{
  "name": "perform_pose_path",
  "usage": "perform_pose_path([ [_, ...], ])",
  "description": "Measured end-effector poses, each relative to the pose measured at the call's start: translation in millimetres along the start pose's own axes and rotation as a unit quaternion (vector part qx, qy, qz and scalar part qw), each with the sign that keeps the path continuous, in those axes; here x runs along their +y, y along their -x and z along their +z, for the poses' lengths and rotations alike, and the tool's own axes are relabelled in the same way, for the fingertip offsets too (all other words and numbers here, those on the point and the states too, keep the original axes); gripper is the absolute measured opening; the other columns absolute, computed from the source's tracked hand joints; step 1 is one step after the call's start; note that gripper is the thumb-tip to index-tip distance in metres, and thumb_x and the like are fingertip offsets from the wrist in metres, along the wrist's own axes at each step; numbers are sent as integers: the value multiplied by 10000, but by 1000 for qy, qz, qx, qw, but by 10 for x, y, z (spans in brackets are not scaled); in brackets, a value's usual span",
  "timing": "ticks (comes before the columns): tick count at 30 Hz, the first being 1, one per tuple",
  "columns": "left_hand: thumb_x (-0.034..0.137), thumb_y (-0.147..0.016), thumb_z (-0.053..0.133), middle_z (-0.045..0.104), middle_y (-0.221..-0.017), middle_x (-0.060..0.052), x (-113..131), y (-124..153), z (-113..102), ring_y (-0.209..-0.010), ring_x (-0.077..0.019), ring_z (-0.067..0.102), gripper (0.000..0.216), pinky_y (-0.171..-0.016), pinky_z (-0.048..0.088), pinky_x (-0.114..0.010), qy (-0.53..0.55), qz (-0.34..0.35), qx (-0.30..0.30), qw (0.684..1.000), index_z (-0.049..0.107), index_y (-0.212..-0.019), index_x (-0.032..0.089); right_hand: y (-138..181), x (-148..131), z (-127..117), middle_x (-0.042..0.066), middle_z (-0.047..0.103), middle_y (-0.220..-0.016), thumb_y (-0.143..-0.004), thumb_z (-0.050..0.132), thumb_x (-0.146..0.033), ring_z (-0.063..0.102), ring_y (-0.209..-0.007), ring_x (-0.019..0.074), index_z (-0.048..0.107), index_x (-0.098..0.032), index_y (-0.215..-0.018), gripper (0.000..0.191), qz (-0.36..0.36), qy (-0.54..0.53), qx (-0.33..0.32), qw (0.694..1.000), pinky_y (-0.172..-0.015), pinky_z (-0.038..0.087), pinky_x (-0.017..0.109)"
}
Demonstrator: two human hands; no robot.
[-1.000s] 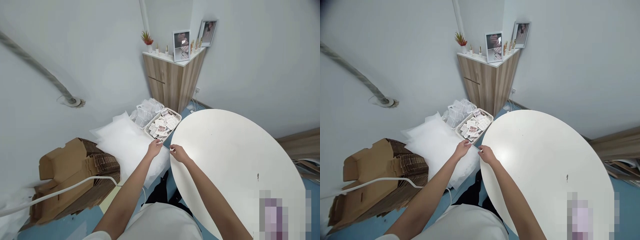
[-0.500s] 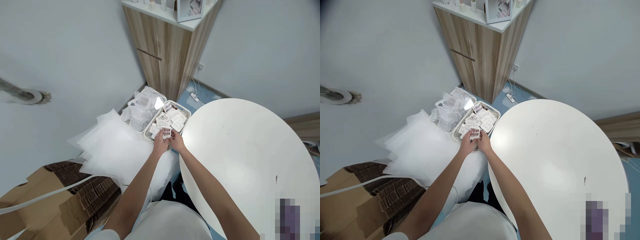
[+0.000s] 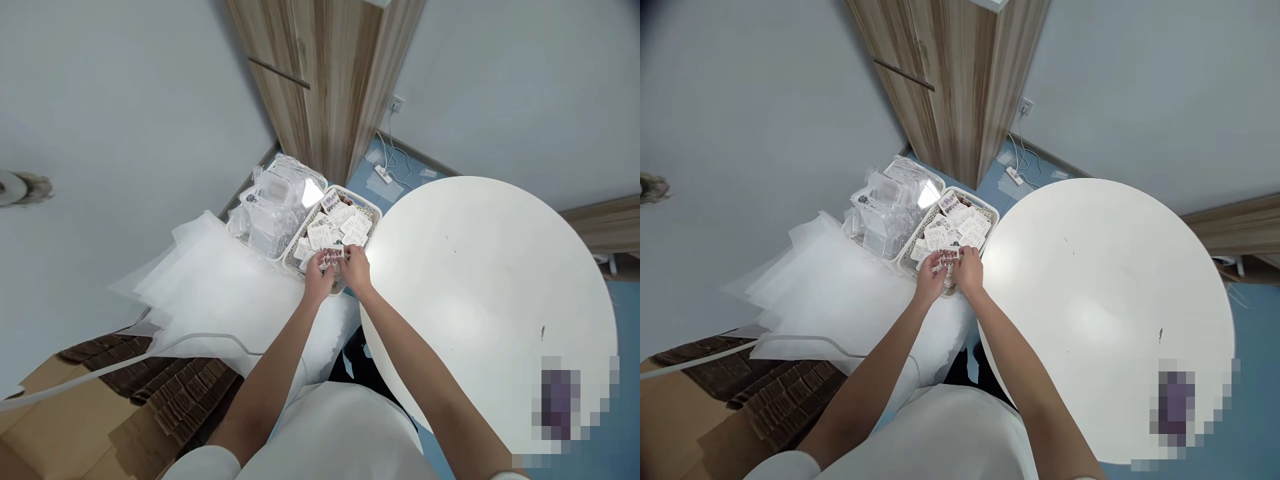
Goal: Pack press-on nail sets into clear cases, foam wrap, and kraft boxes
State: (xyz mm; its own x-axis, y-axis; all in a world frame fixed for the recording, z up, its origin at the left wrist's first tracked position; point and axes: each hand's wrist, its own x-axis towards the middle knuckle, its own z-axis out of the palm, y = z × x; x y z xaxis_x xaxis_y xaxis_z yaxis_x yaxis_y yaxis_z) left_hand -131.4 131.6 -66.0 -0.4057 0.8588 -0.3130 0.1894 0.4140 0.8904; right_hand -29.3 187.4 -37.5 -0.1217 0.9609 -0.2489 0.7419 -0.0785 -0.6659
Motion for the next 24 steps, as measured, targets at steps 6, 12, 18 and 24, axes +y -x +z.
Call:
perform_pose_path([
  [6,258,-763,510,421,-1225,-102,125,54,-10,-1049,-186,475,484,-850,422,-320,-38,15,32,999,373,-1224,207,70,29,-55,-4,564,-767,-726,473,-245,526,-665,122,474,-212,-849,127,19,-153,-36,987,-641,430,254],
  [12,325,-811,462,454,-1210,-110,326,312,103,-1088,-196,463,481,-850,428,-307,-28,64,27,997,356,-1260,190,366,199,-307,6,548,-803,-716,517,-317,521,-629,95,467,-192,-907,234,42,-326,-19,944,-622,458,243],
  [18,316,-801,483,558,-1077,-83,360,808,522,-906,-165,574,437,-789,469,-289,3,88,-158,984,444,-1217,185,1062,859,-760,-5,533,-819,-720,532,-337,538,-616,98,410,-222,-1108,423,82,-311,35,946,-613,471,267],
  [24,174,-725,545,540,-1005,-55,245,1293,930,-783,-129,569,541,-766,479,-290,-134,104,-248,954,420,-1249,212,1554,1511,-1008,40,524,-971,-721,527,-249,546,-670,101,393,-217,-1212,509,83,-260,9,962,-683,490,290],
])
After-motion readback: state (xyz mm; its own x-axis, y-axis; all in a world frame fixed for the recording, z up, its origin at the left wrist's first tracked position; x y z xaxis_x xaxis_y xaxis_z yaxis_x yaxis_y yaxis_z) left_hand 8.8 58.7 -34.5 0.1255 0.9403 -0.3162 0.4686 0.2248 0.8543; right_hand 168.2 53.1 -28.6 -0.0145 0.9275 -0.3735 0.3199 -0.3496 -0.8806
